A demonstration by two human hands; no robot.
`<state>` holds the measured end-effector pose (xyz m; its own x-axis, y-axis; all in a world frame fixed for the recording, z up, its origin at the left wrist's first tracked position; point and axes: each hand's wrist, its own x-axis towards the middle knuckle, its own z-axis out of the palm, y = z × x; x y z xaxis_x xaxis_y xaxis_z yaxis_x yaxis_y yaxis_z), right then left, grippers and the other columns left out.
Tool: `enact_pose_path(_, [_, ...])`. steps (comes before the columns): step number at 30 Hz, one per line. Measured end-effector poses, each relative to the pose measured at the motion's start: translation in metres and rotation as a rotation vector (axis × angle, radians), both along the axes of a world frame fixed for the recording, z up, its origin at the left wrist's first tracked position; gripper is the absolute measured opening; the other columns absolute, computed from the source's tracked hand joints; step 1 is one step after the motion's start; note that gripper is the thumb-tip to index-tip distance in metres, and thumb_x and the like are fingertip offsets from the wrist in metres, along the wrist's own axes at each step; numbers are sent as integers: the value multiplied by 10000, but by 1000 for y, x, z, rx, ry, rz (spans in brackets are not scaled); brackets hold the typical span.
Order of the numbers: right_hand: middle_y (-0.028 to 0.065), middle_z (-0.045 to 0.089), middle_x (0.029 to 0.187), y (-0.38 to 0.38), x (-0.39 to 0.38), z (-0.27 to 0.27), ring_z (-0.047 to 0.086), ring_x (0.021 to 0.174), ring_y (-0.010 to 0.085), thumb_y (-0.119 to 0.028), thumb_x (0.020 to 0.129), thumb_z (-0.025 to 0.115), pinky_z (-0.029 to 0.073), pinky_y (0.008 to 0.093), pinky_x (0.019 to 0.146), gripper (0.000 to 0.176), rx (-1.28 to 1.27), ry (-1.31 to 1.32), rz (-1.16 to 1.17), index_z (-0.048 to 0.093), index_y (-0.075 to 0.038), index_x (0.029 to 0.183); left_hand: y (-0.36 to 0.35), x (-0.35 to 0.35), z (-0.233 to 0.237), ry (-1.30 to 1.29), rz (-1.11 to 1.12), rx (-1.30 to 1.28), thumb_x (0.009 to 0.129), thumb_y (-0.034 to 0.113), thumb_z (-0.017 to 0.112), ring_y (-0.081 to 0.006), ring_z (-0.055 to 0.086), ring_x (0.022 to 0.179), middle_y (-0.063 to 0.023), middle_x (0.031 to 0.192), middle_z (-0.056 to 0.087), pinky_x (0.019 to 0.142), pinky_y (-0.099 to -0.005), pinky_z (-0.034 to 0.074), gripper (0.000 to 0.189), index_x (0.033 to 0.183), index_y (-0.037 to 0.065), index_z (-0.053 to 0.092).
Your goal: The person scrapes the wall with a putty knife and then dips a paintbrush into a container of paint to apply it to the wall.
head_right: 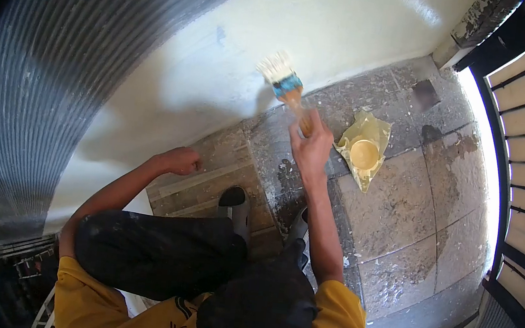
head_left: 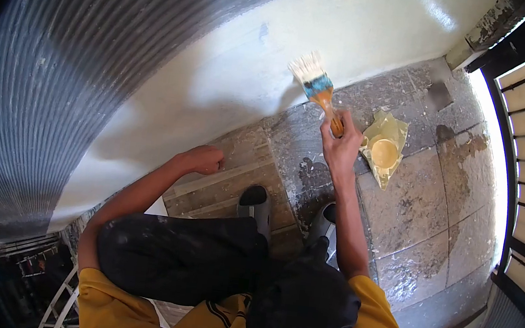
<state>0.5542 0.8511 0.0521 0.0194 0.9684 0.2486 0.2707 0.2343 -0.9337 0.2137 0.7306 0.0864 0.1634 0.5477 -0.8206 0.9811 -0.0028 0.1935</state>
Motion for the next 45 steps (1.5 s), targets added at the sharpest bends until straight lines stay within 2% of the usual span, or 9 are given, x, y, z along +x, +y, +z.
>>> enact_pose_path(3, [214, 669, 753, -12, 15, -21, 672, 643, 342, -85, 817, 708, 520, 387, 623, 206, -52, -132, -38, 654, 18, 988, -2, -2, -4, -11, -14, -5, 776, 68, 534, -397, 663, 1022, -242, 1050, 701, 883, -461, 514, 340, 1051, 17, 727])
enact_pose_path(9, [91, 640, 698, -40, 32, 45, 574, 665, 82, -62, 828, 704, 486, 262, 610, 177, -125, 88, -103, 652, 32, 968, -9, -8, -14, -8, 5, 16, 767, 101, 569, -390, 669, 984, -230, 1004, 707, 873, -469, 516, 336, 1052, 44, 737])
enact_pose_path(15, [183, 689, 787, 1, -4, 60, 686, 666, 270, -78, 820, 723, 525, 341, 636, 205, 190, 85, -22, 653, 27, 982, 19, 1, 4, 97, -135, -9, 767, 89, 565, -422, 661, 951, -249, 965, 692, 839, -496, 511, 300, 1008, 39, 736])
enact_pose_path(22, [246, 662, 752, -3, -5, -71, 677, 684, 413, -115, 841, 698, 519, 428, 624, 192, -101, -114, -87, 642, 19, 967, 62, -2, 18, 180, -271, 40, 773, 62, 561, -430, 656, 959, -252, 956, 693, 831, -498, 509, 282, 999, 19, 723])
enact_pose_path(29, [210, 659, 708, -39, 33, -47, 658, 600, 251, -109, 834, 701, 502, 374, 580, 208, -261, -95, -122, 646, 23, 986, 70, -5, 9, 110, -216, 75, 747, 28, 547, -433, 650, 950, -263, 942, 685, 822, -502, 506, 254, 941, -17, 703])
enact_pose_path(37, [108, 665, 722, 20, 4, 26, 569, 598, 160, -107, 862, 712, 489, 330, 580, 180, 165, 108, -92, 657, 17, 980, 68, 9, 8, 149, -326, 61, 730, 35, 567, -446, 648, 909, -258, 912, 677, 777, -533, 500, 177, 850, -26, 682])
enact_pose_path(42, [152, 688, 810, 16, -2, -87, 631, 709, 191, -149, 903, 694, 519, 352, 682, 218, -30, 27, -75, 656, 22, 1033, 62, 12, -14, 168, -460, 59, 732, 91, 634, -368, 700, 842, -187, 859, 721, 743, -487, 561, 175, 860, 30, 737])
enact_pose_path(44, [182, 705, 1054, 6, 0, -128, 686, 960, 273, -227, 953, 672, 540, 388, 845, 381, -183, -36, -83, 626, 78, 1177, 62, 17, -12, 200, -470, 39, 727, 146, 686, -352, 688, 804, -170, 845, 717, 716, -488, 553, 173, 856, 43, 738])
enact_pose_path(45, [194, 693, 1153, 2, 6, -146, 675, 1068, 327, -297, 967, 647, 535, 406, 931, 472, -136, -437, -129, 603, 63, 1268, 61, -4, -51, 93, -618, 99, 731, 174, 706, -340, 681, 801, -169, 829, 703, 703, -474, 549, 187, 865, 47, 736])
